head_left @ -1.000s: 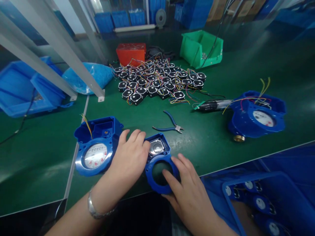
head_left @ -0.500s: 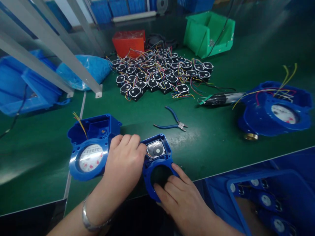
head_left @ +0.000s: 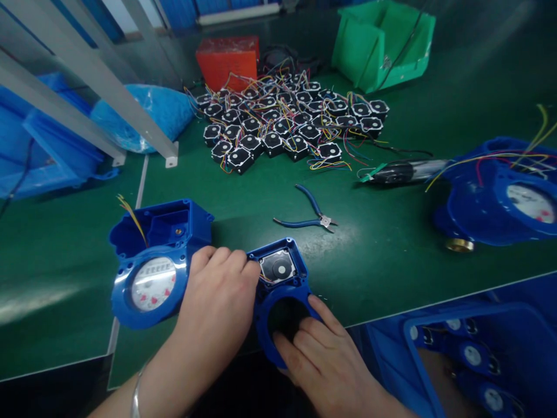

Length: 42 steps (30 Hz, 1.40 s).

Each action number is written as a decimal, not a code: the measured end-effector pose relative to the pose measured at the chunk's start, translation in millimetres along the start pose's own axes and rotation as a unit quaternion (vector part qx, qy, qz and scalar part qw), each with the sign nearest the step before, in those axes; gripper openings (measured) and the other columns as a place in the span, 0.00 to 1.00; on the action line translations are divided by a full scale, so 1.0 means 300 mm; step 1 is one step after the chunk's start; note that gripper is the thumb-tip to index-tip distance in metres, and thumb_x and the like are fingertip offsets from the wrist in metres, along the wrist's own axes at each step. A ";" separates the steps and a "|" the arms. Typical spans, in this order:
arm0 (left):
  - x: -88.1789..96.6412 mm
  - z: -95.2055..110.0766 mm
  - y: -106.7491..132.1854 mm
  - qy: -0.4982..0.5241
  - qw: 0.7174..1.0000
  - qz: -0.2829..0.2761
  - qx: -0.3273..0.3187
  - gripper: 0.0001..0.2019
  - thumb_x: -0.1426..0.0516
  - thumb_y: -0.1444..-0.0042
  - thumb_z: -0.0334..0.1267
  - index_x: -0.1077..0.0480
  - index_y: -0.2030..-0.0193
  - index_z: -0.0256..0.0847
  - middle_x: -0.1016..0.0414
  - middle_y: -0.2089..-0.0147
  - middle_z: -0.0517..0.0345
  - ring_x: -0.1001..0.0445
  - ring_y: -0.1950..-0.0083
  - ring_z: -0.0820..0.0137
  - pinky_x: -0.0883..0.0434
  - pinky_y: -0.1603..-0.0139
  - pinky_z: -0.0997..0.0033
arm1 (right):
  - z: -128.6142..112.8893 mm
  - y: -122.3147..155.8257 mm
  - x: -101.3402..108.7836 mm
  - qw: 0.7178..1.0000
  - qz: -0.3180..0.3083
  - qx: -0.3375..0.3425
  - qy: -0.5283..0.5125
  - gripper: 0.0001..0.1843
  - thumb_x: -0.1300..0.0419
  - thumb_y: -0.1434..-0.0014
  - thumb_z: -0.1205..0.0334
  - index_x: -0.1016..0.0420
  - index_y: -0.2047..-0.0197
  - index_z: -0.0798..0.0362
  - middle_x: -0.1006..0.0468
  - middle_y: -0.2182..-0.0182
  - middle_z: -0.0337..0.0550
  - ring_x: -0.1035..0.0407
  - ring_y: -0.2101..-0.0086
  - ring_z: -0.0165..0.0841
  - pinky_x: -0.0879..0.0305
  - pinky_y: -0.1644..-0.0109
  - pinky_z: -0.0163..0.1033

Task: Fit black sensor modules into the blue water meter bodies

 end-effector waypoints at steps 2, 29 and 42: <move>0.003 0.002 0.004 0.003 1.000 0.002 0.001 0.07 0.47 0.49 0.29 0.33 0.75 0.42 0.35 0.72 0.56 0.38 0.67 0.61 0.43 0.62 0.59 | 0.000 -0.003 -0.004 1.000 0.014 0.001 0.007 0.15 0.57 0.38 0.68 0.32 0.57 0.61 0.38 0.75 0.40 0.46 0.69 0.28 0.60 0.38 0.45; -0.048 -0.008 0.045 0.119 0.979 0.162 -0.033 0.10 0.53 0.44 0.31 0.31 0.66 0.37 0.32 0.52 0.45 0.30 0.53 0.60 0.27 0.58 0.58 | 0.012 -0.028 -0.032 0.992 0.100 0.001 0.079 0.17 0.56 0.37 0.70 0.27 0.66 0.54 0.37 0.81 0.35 0.39 0.70 0.24 0.59 0.36 0.40; -0.052 -0.010 0.024 0.119 0.974 0.193 -0.018 0.14 0.54 0.43 0.30 0.30 0.73 0.38 0.27 0.56 0.50 0.26 0.59 0.64 0.24 0.64 0.65 | 0.013 -0.020 -0.032 0.994 0.082 0.001 0.067 0.14 0.54 0.40 0.71 0.27 0.65 0.55 0.37 0.80 0.36 0.40 0.70 0.25 0.59 0.36 0.41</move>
Point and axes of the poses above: each hand's wrist, its own y-axis away from the middle knuckle, its own x-axis out of the back of the hand, z = x × y, the point moved 2 cm from there along -y, towards the middle knuckle
